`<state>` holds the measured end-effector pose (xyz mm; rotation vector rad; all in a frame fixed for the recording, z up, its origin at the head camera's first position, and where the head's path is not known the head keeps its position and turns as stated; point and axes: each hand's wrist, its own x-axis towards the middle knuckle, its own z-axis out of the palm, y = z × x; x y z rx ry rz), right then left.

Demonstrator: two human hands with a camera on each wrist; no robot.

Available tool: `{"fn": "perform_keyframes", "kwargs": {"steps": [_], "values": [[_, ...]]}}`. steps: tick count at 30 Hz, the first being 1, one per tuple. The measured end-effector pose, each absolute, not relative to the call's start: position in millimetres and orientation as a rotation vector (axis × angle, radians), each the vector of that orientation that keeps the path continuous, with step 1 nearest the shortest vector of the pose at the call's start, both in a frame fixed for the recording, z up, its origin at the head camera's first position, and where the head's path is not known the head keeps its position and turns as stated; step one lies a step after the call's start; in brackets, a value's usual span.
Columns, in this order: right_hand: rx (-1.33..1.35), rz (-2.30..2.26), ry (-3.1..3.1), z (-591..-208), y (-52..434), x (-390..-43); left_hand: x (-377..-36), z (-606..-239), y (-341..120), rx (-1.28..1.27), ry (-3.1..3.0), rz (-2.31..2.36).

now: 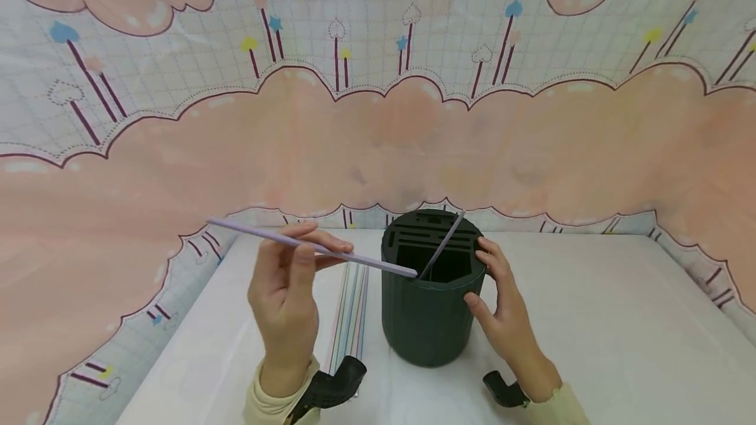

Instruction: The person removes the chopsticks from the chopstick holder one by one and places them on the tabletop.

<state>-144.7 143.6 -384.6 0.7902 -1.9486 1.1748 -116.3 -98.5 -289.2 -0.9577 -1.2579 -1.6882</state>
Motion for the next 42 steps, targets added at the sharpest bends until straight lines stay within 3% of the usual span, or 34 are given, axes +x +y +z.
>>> {"fn": "perform_keyframes", "kwargs": {"steps": [5,11,24,34,42], "values": [[0.775,1.176,-1.966,-384,145,-143,-113,-281,-111,-0.914,-1.189,-1.719],[0.776,1.184,-1.974,-382,146,-144,-119,-283,-125,-0.847,-1.707,-1.608],[0.755,1.171,-1.998,-383,146,-143,-174,-329,-149,-0.292,-2.464,-1.168],[0.763,1.176,-1.982,-383,147,-143,-200,-361,-167,-0.089,-2.843,-0.831],[0.763,1.181,-1.979,-384,145,-144,-215,-387,-177,0.038,-2.938,-0.969]]}}
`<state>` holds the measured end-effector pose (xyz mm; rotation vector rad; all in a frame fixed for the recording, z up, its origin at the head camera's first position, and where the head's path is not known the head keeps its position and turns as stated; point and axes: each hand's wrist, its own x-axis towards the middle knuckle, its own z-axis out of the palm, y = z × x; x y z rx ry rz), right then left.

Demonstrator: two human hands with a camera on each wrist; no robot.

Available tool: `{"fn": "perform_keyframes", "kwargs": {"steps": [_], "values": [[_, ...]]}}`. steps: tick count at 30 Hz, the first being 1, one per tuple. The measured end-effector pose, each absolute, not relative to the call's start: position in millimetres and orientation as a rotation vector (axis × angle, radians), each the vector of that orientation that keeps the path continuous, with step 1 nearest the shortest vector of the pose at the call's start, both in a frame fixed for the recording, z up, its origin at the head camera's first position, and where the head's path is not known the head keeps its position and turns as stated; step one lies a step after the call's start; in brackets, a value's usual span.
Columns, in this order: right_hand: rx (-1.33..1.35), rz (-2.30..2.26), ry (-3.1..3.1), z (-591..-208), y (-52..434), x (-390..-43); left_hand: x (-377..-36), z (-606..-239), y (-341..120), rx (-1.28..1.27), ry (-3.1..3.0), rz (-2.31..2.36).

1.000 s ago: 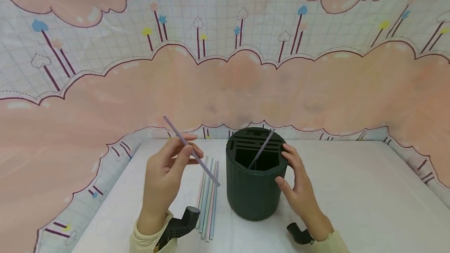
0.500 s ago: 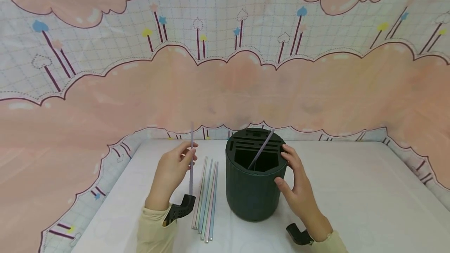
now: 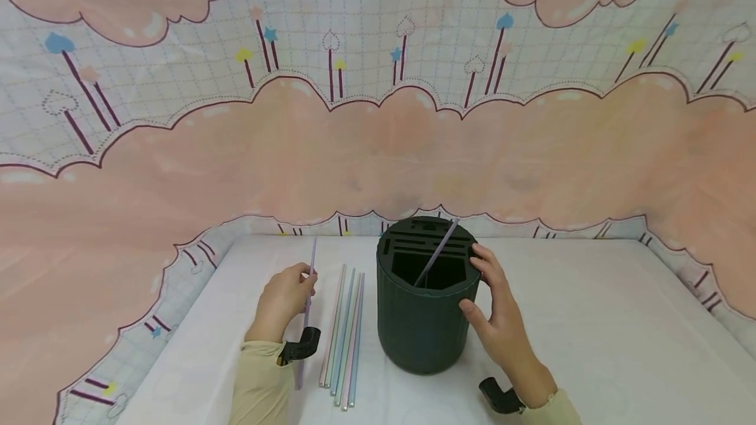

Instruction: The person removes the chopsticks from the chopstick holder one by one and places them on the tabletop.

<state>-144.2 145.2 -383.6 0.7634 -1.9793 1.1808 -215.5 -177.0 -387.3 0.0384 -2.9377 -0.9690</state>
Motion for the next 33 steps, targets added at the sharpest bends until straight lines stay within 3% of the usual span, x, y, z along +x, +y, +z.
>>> {"fn": "perform_keyframes", "kwargs": {"steps": [19,33], "values": [[0.789,1.191,-1.953,-384,145,-147,-229,-431,-184,0.023,-3.069,-0.81],[0.786,1.185,-1.951,-385,144,-145,-228,-440,-177,0.111,-3.08,-0.926]]}}
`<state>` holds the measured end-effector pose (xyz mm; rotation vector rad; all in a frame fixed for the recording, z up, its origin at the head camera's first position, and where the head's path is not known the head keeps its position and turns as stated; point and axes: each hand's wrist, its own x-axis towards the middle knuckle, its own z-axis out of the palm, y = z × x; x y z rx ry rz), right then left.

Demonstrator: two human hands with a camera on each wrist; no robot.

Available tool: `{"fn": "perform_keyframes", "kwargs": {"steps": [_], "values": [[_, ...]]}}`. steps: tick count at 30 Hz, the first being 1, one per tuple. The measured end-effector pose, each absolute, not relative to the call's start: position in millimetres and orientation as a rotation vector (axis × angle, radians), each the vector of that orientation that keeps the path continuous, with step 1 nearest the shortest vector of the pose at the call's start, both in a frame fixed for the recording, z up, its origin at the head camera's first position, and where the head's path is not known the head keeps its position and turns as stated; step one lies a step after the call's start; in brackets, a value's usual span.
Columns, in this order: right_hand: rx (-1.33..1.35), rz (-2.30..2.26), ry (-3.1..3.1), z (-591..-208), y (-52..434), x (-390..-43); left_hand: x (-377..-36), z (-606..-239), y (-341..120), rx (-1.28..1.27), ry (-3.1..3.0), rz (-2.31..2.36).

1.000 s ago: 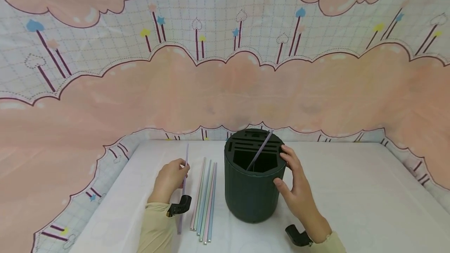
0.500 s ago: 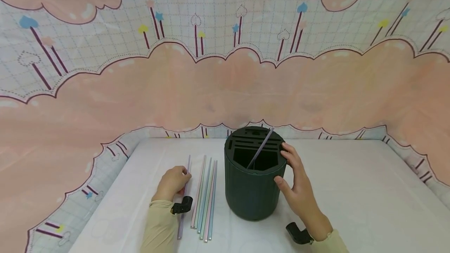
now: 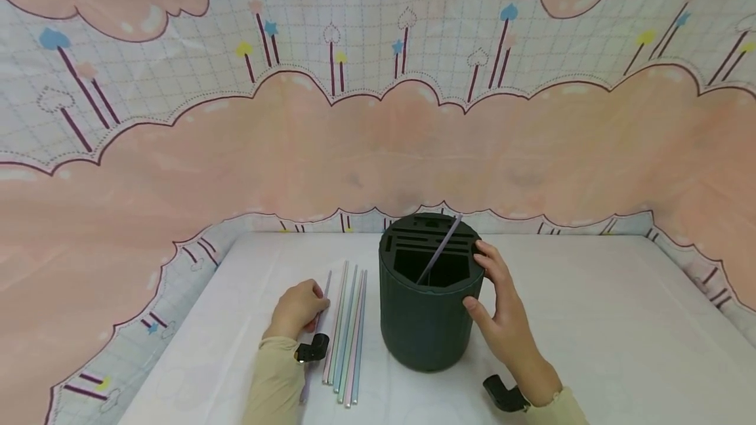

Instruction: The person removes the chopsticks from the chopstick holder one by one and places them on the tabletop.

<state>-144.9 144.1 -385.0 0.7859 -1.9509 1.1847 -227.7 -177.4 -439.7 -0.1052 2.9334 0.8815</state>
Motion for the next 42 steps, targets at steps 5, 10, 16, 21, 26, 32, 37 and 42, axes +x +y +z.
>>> {"fn": "perform_keyframes", "kwargs": {"steps": [5,10,16,21,26,32,37,42], "values": [[0.783,1.185,-1.951,-386,145,-144,-225,-435,-175,-0.08,2.953,0.813],[0.783,1.187,-1.957,-387,145,-144,-218,-415,-167,0.043,3.026,0.768],[0.79,1.188,-1.947,-387,144,-145,-205,-384,-146,0.289,3.083,0.794],[0.798,1.183,-1.94,-388,144,-145,-186,-359,-122,0.511,3.297,0.91],[0.788,1.183,-1.943,-386,144,-144,-172,-343,-97,0.869,3.469,1.167],[0.794,1.179,-1.946,-385,145,-142,-160,-340,-68,1.195,3.436,1.228],[0.809,1.177,-1.933,-386,143,-143,-155,-346,-48,1.337,3.46,0.97],[0.809,1.15,-1.924,-387,144,-143,-149,-349,-40,1.361,3.494,0.845]]}}
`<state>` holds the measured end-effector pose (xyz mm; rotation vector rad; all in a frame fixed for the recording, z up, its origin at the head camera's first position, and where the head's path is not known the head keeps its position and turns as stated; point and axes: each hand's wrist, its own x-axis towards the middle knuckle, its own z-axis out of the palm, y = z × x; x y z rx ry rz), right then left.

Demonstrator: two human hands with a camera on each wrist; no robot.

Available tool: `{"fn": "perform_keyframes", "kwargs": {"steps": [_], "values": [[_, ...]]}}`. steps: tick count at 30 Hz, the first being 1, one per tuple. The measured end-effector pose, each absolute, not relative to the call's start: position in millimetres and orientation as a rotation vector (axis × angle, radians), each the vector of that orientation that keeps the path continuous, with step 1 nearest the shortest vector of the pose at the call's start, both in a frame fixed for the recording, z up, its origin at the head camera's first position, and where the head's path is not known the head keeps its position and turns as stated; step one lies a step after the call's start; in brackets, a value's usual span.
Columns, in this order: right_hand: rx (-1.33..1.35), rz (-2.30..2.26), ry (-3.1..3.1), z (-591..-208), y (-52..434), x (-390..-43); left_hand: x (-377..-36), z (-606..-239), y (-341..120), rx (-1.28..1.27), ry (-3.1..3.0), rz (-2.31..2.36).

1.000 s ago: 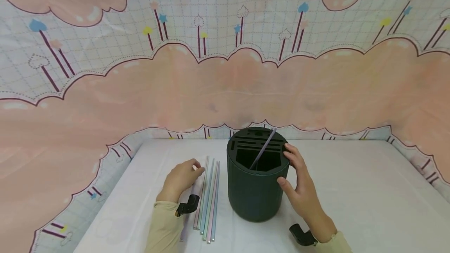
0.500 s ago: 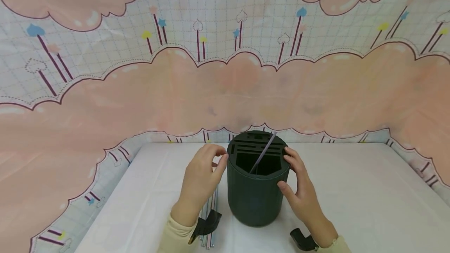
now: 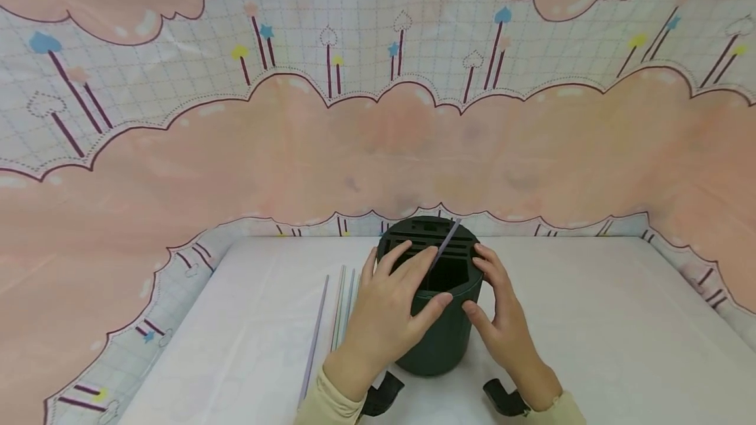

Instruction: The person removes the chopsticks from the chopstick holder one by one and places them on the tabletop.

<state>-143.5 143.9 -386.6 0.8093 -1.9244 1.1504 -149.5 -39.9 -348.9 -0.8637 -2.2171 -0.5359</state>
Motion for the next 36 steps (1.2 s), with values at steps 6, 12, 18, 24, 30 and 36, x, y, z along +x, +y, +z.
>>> {"fn": "perform_keyframes", "kwargs": {"steps": [6,12,18,24,30,36], "values": [[0.791,1.147,-1.927,-388,149,-142,-146,-348,-35,-0.922,-2.183,-0.572],[0.819,1.157,-1.903,-388,148,-142,-145,-347,-39,-0.997,-2.201,-0.578],[0.826,1.163,-1.911,-388,146,-143,-146,-343,-50,-1.017,-2.253,-0.663],[0.829,1.163,-1.913,-386,146,-146,-146,-333,-59,-1.039,-2.15,-0.95],[0.835,1.154,-1.915,-384,146,-147,-137,-317,-69,-1.088,-1.917,-1.31],[0.803,1.159,-1.952,-386,146,-146,-123,-297,-87,-1.011,-1.573,-1.58]]}}
